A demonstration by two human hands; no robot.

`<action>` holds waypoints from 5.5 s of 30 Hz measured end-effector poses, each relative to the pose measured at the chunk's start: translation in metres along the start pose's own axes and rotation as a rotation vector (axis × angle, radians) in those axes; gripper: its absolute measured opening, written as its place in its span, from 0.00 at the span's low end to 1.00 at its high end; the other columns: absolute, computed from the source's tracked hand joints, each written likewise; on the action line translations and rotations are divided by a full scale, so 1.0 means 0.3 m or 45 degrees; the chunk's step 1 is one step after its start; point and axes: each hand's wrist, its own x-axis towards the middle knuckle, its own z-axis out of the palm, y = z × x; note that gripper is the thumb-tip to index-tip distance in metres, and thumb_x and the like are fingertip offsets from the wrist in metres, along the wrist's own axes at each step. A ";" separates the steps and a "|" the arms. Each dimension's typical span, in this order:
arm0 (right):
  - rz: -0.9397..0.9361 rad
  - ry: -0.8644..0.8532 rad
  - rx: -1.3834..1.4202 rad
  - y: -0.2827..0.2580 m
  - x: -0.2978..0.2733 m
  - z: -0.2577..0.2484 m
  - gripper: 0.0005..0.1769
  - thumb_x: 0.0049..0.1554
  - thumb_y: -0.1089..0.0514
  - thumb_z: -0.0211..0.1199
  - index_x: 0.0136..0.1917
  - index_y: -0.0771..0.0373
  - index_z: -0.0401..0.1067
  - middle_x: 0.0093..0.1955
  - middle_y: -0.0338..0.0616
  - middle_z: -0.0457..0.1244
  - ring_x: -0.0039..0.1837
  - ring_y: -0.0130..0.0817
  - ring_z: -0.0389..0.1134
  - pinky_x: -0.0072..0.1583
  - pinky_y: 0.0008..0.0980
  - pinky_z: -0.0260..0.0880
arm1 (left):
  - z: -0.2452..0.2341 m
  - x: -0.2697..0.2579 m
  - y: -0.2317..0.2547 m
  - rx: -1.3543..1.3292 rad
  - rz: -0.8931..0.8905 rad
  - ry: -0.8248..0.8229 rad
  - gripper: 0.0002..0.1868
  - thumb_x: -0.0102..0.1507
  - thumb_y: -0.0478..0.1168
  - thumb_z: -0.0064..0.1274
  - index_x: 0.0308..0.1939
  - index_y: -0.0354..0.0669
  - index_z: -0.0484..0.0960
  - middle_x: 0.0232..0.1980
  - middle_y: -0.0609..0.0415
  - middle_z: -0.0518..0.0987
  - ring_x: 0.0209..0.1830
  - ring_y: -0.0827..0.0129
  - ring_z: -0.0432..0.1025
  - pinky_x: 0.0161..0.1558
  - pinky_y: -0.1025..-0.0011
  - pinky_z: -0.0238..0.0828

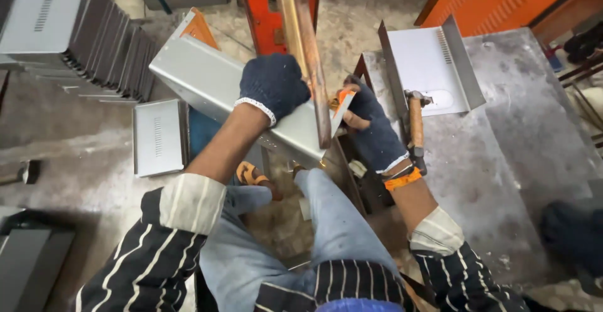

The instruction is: Assemble metal enclosure components using a spot welding machine.

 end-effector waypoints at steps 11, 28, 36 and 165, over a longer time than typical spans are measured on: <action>-0.119 -0.039 -0.310 0.030 -0.073 -0.007 0.33 0.61 0.55 0.69 0.75 0.63 0.60 0.65 0.37 0.59 0.68 0.26 0.60 0.71 0.27 0.60 | -0.065 -0.049 0.005 0.002 0.050 0.029 0.12 0.52 0.49 0.60 0.27 0.46 0.88 0.31 0.42 0.82 0.34 0.46 0.78 0.39 0.51 0.75; -0.252 -0.064 -0.768 0.062 -0.392 0.075 0.59 0.58 0.20 0.56 0.84 0.63 0.46 0.78 0.49 0.56 0.81 0.38 0.55 0.81 0.41 0.52 | -0.072 -0.480 0.181 -0.030 0.013 0.169 0.11 0.55 0.47 0.58 0.23 0.47 0.87 0.27 0.42 0.81 0.29 0.47 0.77 0.34 0.50 0.72; -0.312 -0.105 -0.600 -0.014 -0.447 0.050 0.56 0.61 0.24 0.57 0.82 0.63 0.40 0.76 0.51 0.54 0.79 0.40 0.54 0.79 0.43 0.49 | -0.034 -0.545 0.265 -0.094 -0.020 0.317 0.19 0.61 0.47 0.54 0.19 0.42 0.85 0.24 0.40 0.79 0.25 0.45 0.75 0.34 0.49 0.71; 0.543 0.279 -0.329 -0.079 -0.521 0.291 0.26 0.67 0.44 0.55 0.46 0.70 0.77 0.27 0.42 0.64 0.29 0.23 0.62 0.33 0.25 0.61 | 0.328 -0.187 0.114 -2.193 -0.208 0.320 0.22 0.72 0.48 0.45 0.56 0.31 0.82 0.47 0.43 0.85 0.41 0.62 0.82 0.41 0.65 0.81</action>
